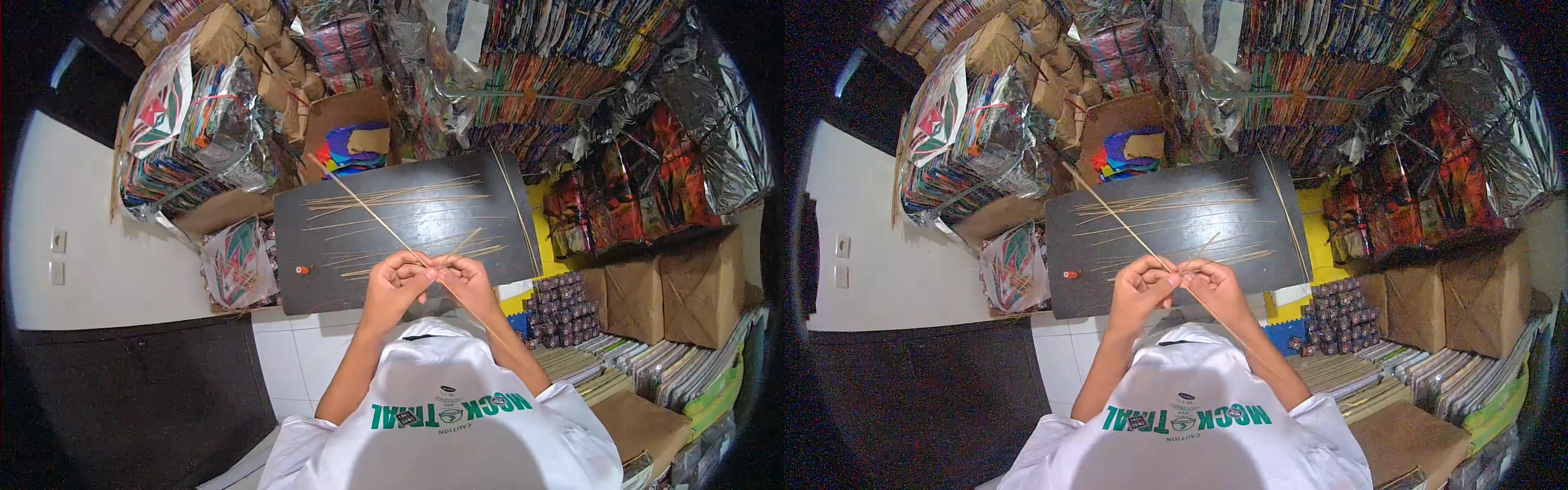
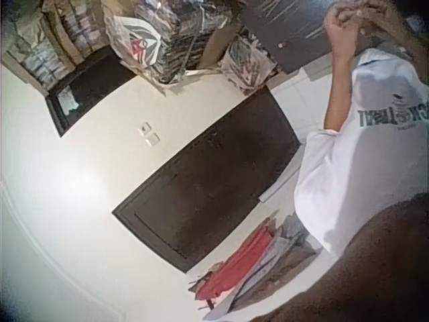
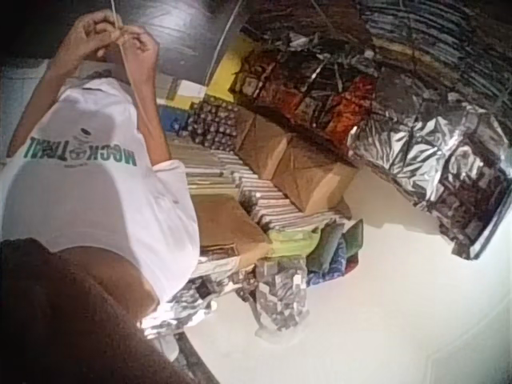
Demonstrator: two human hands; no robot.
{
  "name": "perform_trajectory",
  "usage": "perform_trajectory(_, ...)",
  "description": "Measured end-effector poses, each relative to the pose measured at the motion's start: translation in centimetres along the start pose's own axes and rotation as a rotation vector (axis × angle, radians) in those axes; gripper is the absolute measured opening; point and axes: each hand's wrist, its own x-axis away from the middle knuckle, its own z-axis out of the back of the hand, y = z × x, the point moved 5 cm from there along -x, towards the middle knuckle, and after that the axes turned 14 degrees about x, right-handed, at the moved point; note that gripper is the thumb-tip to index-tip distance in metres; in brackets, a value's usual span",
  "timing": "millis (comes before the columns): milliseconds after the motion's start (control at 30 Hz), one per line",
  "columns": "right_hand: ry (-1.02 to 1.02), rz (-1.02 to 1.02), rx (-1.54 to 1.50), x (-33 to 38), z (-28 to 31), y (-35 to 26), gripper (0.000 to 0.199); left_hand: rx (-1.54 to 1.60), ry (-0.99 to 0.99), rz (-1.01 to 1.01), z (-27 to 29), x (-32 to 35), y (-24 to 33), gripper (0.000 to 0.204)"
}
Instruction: The person assembles a kite frame by hand. They pick up thin wooden sticks from a pile on a table, align them, and tie them together with string to form a cross structure. The process involves repeated handling of sticks and string to secure the joints.
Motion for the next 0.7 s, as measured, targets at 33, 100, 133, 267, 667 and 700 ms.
perform_trajectory(33,0.034,0.056,0.110,-0.3,0.1,0.1,0.013,-0.021,0.012,0.017,0.1,-0.2,0.2,0.017)
perform_trajectory(100,0.028,0.085,0.131,-0.7,0.8,0.2,0.006,-0.055,-0.010,0.066,0.4,-0.7,0.1,0.019)
perform_trajectory(133,-0.008,0.053,0.182,-0.9,1.1,0.1,0.007,-0.073,-0.020,0.089,0.5,-0.9,0.0,0.019)
perform_trajectory(267,-0.090,-0.042,0.205,-1.4,2.2,0.0,0.018,-0.101,-0.022,0.116,0.3,-1.7,-0.4,0.020)
perform_trajectory(667,-0.056,-0.155,0.059,-1.0,3.4,0.9,0.042,-0.149,-0.055,0.166,-0.5,-2.3,-1.2,0.020)
perform_trajectory(700,-0.021,-0.136,0.072,-0.9,3.5,0.9,0.044,-0.153,-0.050,0.165,-0.3,-2.3,-1.5,0.019)
